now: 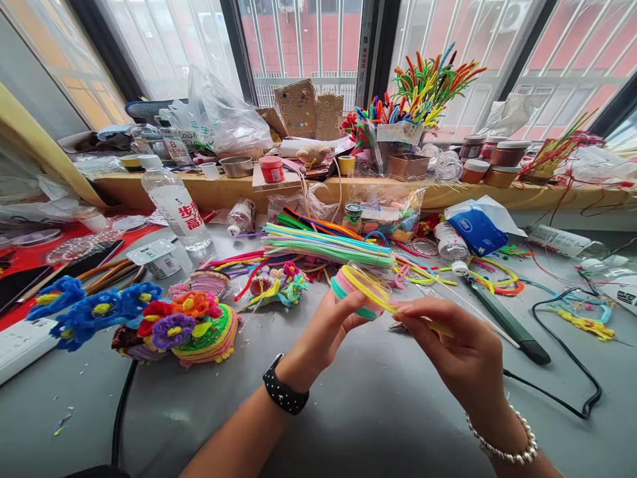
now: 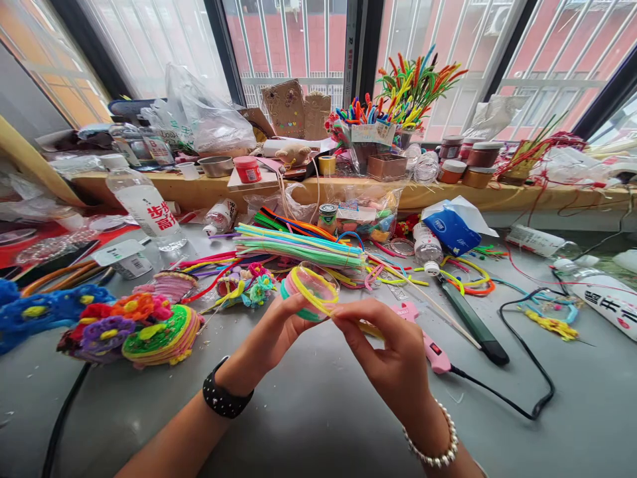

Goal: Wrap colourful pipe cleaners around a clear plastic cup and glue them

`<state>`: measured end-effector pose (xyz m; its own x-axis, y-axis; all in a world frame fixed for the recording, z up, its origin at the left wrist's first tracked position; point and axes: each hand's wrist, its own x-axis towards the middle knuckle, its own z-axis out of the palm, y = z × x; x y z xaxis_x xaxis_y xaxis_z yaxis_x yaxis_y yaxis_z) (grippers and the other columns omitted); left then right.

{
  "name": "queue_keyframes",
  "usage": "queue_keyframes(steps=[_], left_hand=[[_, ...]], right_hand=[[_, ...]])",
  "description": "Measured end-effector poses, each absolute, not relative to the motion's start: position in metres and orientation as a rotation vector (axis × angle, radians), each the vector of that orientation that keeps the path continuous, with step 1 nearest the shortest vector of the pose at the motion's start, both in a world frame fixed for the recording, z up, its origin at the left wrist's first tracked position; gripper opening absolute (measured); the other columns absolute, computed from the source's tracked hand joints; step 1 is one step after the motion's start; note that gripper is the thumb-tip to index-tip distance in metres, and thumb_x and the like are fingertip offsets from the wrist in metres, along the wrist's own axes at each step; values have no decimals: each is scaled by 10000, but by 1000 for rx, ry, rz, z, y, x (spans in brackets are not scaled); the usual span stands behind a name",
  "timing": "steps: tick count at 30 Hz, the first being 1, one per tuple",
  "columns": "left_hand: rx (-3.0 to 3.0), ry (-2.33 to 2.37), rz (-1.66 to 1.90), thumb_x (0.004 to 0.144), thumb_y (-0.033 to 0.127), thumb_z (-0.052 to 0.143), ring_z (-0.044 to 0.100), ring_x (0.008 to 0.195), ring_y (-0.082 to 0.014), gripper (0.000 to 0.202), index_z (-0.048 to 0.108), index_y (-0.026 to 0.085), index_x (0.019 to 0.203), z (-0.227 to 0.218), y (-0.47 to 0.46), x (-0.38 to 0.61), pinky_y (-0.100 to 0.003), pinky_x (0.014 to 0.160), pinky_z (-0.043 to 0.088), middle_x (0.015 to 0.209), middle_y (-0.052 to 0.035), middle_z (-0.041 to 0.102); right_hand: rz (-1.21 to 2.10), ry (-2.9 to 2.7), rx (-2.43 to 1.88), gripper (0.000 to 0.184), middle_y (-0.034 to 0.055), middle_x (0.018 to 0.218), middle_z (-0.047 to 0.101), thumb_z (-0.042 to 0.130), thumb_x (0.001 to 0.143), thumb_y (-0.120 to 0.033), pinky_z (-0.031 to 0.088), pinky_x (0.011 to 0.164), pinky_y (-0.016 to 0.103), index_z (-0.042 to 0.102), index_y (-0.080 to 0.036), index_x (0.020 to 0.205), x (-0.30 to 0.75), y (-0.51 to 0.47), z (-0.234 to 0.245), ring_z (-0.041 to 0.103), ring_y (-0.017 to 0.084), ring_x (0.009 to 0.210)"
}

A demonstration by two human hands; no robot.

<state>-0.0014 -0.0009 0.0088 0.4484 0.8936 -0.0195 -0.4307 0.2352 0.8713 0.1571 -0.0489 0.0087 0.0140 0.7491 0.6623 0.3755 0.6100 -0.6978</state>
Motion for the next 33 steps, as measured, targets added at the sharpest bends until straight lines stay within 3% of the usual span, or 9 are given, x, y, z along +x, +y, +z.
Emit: queue_keyframes(steps=[5, 12, 25, 33], left_hand=[[892, 543, 957, 724, 359, 646, 573, 1100, -267, 420, 588, 168, 1094, 13, -3, -1, -387, 936, 449, 1079, -79, 672], [884, 448, 949, 764, 312, 618, 575, 1102, -263, 477, 523, 177, 1212, 9, -1, -2, -379, 931, 460, 1123, -77, 658], [871, 380, 939, 798, 278, 611, 618, 1028, -215, 413, 552, 179, 1195, 8, -2, -2, -324, 880, 498, 1045, -57, 689], [806, 408, 938, 774, 286, 639, 610, 1039, -213, 348, 623, 168, 1101, 9, -1, -2, -317, 872, 502, 1019, -56, 703]], right_hand=[[506, -1522, -1016, 91, 4, 768, 714, 623, 793, -161, 592, 613, 261, 663, -227, 841, 160, -48, 10, 687, 152, 646], [627, -1397, -1032, 40, 7, 664, 699, 650, 775, -217, 546, 502, 214, 688, -221, 787, 156, -48, 15, 623, 117, 540], [710, -1270, -1029, 25, -23, 630, 633, 641, 783, -235, 474, 485, 175, 664, -228, 779, 151, -49, 17, 576, 83, 533], [433, -1698, -977, 256, -29, 707, 628, 551, 842, -108, 468, 559, 190, 654, -269, 1011, 163, -46, 7, 571, 81, 622]])
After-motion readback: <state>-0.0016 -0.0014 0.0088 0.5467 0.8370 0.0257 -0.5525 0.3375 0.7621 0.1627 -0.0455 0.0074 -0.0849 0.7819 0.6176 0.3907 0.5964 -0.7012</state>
